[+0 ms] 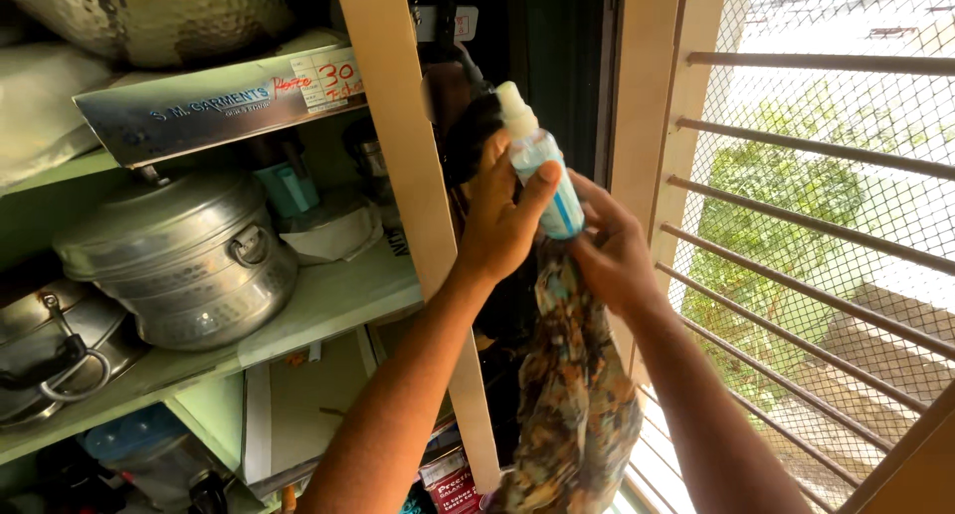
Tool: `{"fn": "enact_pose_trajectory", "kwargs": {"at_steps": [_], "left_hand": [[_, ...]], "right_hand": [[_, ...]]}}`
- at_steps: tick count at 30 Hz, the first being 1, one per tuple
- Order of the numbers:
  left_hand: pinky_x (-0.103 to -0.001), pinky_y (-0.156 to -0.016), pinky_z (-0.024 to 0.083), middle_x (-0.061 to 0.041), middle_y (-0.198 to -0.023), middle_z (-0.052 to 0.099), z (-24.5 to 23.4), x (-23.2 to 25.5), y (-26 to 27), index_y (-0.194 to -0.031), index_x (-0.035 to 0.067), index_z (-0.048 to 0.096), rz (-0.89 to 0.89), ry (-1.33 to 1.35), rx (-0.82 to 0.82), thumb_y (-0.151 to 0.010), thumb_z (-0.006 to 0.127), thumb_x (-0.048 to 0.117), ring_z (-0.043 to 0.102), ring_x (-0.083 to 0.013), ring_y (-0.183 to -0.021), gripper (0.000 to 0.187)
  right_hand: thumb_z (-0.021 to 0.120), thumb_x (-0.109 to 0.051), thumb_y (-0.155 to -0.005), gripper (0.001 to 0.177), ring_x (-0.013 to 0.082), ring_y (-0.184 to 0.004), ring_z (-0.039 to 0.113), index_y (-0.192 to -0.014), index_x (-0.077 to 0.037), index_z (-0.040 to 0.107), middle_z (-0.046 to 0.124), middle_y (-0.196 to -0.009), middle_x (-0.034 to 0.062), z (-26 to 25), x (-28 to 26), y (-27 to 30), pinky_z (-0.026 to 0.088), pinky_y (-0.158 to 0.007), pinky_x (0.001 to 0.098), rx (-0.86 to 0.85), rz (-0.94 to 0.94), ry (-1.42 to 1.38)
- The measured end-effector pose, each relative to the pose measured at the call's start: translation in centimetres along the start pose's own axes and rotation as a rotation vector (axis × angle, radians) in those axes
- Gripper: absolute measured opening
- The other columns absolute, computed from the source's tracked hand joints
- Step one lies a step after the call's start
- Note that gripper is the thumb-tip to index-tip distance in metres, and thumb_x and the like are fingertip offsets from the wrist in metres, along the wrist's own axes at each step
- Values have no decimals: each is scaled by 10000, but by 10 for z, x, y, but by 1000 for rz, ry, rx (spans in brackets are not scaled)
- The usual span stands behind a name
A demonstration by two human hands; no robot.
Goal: The person sprays a liquid onto a mirror and a window, then wipes them down with a cloth.
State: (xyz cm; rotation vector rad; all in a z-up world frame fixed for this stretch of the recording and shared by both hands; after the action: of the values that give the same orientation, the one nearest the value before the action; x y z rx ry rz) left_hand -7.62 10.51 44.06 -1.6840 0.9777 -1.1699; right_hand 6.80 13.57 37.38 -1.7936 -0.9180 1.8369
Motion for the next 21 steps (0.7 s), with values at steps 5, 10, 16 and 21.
{"fn": "enact_pose_trajectory", "kwargs": {"at_steps": [5,10,16,21], "left_hand": [[-321,-917,556,-58,-1041,683,-26,-5,-25,-1244,32,602,-215,15,-32,-1012,625,490,686,-173,-991,514],[-321,-849,557,-25,-1039,696,-67,-1,-66,-1302,53,558,-53,-239,57,-1041,618,443,691,-144,-946,473],[-330,-846,553,-33,-1019,656,-104,-10,-73,-1319,60,525,22,-261,76,-1099,659,368,646,-151,-920,403],[-282,-797,559,-16,-1019,713,-121,-6,-65,-1314,52,608,32,-286,70,-1051,751,321,677,-112,-884,402]], "right_hand": [[546,-28,-967,462,207,-1265,644,-1423,-29,614,706,-1316,136,-45,-20,-58,512,-1077,342,305,-233,176],[793,-188,-1036,385,294,-1186,683,-1351,-6,669,744,-1241,184,-66,-69,-125,508,-1026,414,517,-524,504],[879,-152,-907,258,296,-930,734,-1072,-38,716,745,-980,136,-28,-83,-178,563,-835,426,505,-624,616],[748,-51,-890,245,380,-919,691,-1127,6,765,728,-1047,221,42,-86,-148,561,-775,441,65,-1058,813]]}}
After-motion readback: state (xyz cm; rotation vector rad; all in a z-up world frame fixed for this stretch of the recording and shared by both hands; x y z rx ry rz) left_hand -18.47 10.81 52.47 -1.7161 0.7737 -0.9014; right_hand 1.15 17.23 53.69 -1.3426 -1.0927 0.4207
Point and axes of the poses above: each hand's wrist, its own y-axis away from the middle knuckle, its own z-axis out of the palm, x = y × z, the point moved 5 cm from there along -y, towards the middle knuckle
